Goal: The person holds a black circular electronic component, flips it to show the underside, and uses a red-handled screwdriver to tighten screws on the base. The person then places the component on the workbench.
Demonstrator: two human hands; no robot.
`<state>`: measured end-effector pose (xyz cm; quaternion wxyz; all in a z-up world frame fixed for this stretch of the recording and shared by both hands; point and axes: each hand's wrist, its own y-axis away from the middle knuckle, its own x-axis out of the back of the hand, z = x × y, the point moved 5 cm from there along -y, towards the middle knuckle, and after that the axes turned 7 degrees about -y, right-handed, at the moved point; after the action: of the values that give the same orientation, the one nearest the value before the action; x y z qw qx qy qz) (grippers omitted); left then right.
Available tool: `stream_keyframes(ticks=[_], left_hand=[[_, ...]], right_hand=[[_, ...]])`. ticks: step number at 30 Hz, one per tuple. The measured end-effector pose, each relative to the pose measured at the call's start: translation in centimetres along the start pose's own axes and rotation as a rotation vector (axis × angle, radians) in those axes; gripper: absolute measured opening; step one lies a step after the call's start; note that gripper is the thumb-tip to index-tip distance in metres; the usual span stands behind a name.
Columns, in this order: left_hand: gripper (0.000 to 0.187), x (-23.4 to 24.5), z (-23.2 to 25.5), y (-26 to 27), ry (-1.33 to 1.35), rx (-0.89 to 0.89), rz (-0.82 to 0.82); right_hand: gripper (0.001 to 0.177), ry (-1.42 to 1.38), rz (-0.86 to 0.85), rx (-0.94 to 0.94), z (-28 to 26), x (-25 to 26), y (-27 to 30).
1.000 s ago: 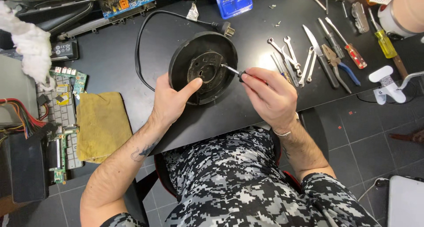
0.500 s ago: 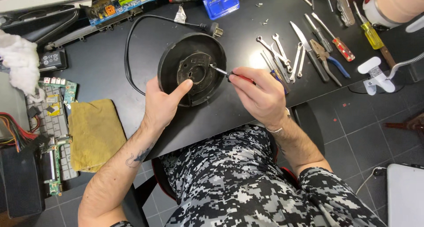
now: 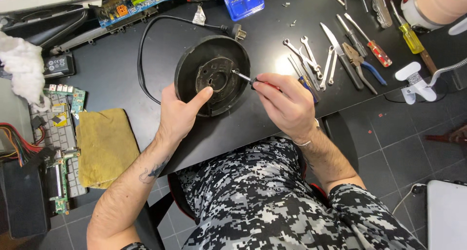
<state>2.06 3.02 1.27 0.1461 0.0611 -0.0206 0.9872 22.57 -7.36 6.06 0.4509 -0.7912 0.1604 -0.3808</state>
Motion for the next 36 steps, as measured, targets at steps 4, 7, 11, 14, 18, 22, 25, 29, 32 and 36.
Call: stream_keyframes(ticks=[4, 7, 11, 14, 18, 22, 25, 29, 32, 36], left_hand=[[0.019, -0.1, -0.3, 0.1, -0.020, 0.005, 0.003], [0.017, -0.2, -0.6, -0.3, -0.082, 0.004, -0.010], [0.014, -0.1, -1.8, 0.3, -0.160, -0.144, 0.015], [0.018, -0.2, -2.7, 0.9, -0.230, -0.207, 0.043], [0.024, -0.2, -2.7, 1.1, -0.272, -0.308, 0.065], [0.021, -0.4, -0.9, 1.4, -0.293, -0.400, 0.050], [0.011, -0.6, 0.2, 1.8, -0.271, -0.434, 0.045], [0.018, -0.9, 0.3, 2.0, -0.287, -0.504, 0.044], [0.028, -1.0, 0.8, 2.1, -0.302, -0.526, 0.040], [0.034, -0.9, 0.1, 2.0, -0.309, -0.539, 0.026]], right_hand=[[0.009, -0.004, -0.007, -0.001, -0.1, 0.0, -0.2], [0.009, 0.034, -0.054, -0.050, 0.0, -0.1, -0.2], [0.012, 0.022, -0.077, -0.108, 0.8, -0.2, 0.6], [0.020, 0.054, -0.124, -0.199, 2.0, -0.5, 2.4], [0.024, 0.021, -0.189, -0.315, 2.4, -1.2, 2.8], [0.026, -0.038, -0.199, -0.395, 3.0, -1.5, 3.2], [0.025, 0.018, -0.180, -0.347, 2.0, -1.1, 2.2], [0.023, 0.091, -0.229, -0.315, 2.5, -1.1, 2.4], [0.019, 0.039, -0.253, -0.394, 2.9, -1.6, 3.1], [0.035, 0.003, -0.171, -0.484, 3.0, -1.3, 3.5]])
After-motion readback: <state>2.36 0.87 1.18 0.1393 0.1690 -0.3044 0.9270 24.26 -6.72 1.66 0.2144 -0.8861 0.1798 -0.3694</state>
